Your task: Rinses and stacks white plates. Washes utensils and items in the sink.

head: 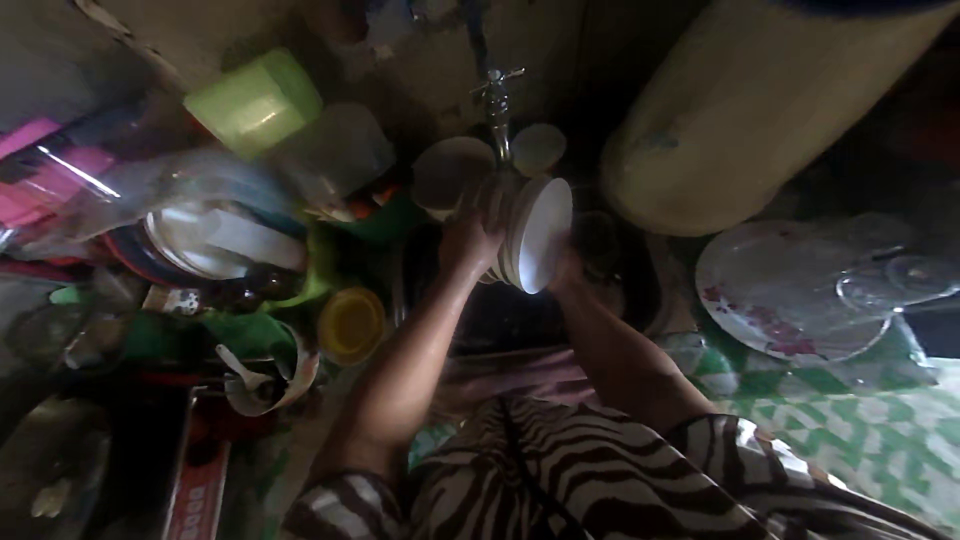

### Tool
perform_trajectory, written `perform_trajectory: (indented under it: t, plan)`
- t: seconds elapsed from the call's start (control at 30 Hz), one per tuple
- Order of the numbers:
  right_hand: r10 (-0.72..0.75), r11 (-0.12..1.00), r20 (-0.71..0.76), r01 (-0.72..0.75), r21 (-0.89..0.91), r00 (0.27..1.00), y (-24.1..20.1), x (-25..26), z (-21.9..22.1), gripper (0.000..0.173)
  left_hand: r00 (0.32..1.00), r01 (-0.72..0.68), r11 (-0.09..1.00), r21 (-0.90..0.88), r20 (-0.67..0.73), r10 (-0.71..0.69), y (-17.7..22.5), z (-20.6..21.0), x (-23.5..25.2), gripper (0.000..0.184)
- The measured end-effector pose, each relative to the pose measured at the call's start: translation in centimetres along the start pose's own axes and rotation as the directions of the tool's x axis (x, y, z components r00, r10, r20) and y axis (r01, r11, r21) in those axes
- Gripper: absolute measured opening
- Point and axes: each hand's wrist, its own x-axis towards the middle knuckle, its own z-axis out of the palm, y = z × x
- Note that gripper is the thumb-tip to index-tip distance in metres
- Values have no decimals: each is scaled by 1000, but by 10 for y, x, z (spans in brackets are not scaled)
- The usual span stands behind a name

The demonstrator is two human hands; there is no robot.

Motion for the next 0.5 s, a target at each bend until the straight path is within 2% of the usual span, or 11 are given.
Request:
perform_trajectory:
  t: [0.1,0.2,0.27,0.37,0.4,0.5]
  plan:
    - [-123,990,35,125,-64,992,-13,12,0,47,998,-69,998,-7,-7,69,13,1,18,49]
    - [-166,971,-52,154,-182,985,-30,15,5,46,997,-80,996,-28,-3,80,27,1,28,51]
    - [-169,935,-103,126,-332,980,-36,4,-1,51,989,-142,988,-61,-34,141,27,7,25,45]
    - [-66,913,-79,29,-407,995,-35,-25,-28,63,995,-101,993,-62,13,102,22,18,3,46]
    - [-48,917,-74,15,-398,996,-30,-32,-36,59,996,-79,996,-51,29,81,19,20,-7,46]
    - [40,993,-60,-46,-110,997,-10,-50,-31,44,997,8,1000,-15,76,-7,3,19,-37,43]
